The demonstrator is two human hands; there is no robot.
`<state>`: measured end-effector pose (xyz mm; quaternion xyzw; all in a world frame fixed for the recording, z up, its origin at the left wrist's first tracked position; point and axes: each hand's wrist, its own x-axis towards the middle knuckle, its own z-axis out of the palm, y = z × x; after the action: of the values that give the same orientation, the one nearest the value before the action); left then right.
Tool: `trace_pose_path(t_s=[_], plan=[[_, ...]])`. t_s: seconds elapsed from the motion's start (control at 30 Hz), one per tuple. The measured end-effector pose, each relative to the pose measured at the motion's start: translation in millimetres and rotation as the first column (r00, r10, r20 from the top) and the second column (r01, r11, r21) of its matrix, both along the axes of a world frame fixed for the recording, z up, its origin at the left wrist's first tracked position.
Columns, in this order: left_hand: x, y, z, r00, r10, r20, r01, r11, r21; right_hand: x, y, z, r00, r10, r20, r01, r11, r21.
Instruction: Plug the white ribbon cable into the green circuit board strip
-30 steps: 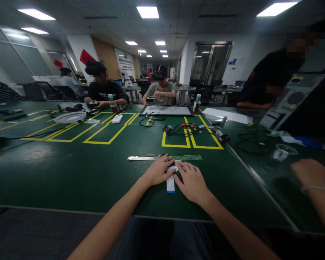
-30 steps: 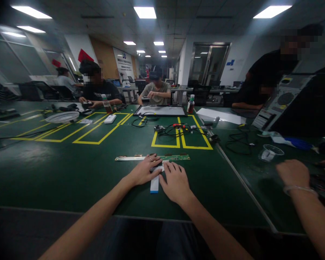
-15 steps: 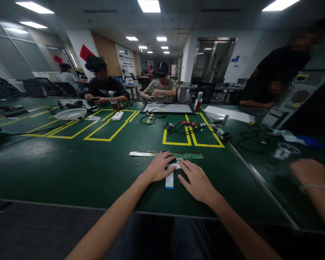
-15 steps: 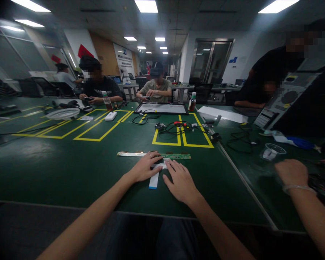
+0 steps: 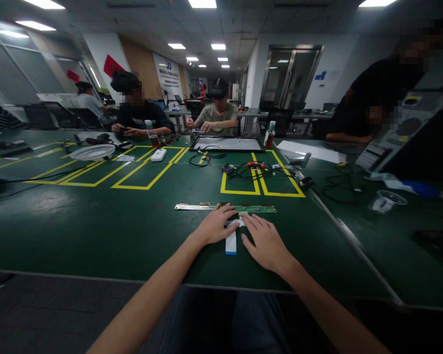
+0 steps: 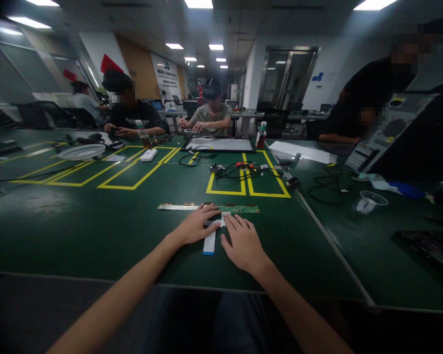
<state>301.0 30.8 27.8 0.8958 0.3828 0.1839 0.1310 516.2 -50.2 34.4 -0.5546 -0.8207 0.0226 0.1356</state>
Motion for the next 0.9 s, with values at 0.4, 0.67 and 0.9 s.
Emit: trace_pose_path(t_s=[0.4, 0.67, 0.9], plan=[[-0.8, 0.8, -1.8, 1.000, 0.002, 0.001, -0.002, 1.000, 0.000, -2.8, -0.6, 0.7, 1.000, -0.007, 0.007, 0.007, 1.000, -0.015], [-1.2, 1.6, -4.4, 1.000, -0.002, 0.004, 0.002, 1.000, 0.011, -1.6, 0.0, 3.2, 1.000, -0.013, 0.007, 0.013, 1.000, -0.027], [-1.6, 1.3, -4.5, 1.000, -0.012, 0.027, 0.012, 1.000, -0.006, -2.5, 1.2, 2.0, 1.000, -0.014, 0.006, 0.015, 1.000, -0.013]])
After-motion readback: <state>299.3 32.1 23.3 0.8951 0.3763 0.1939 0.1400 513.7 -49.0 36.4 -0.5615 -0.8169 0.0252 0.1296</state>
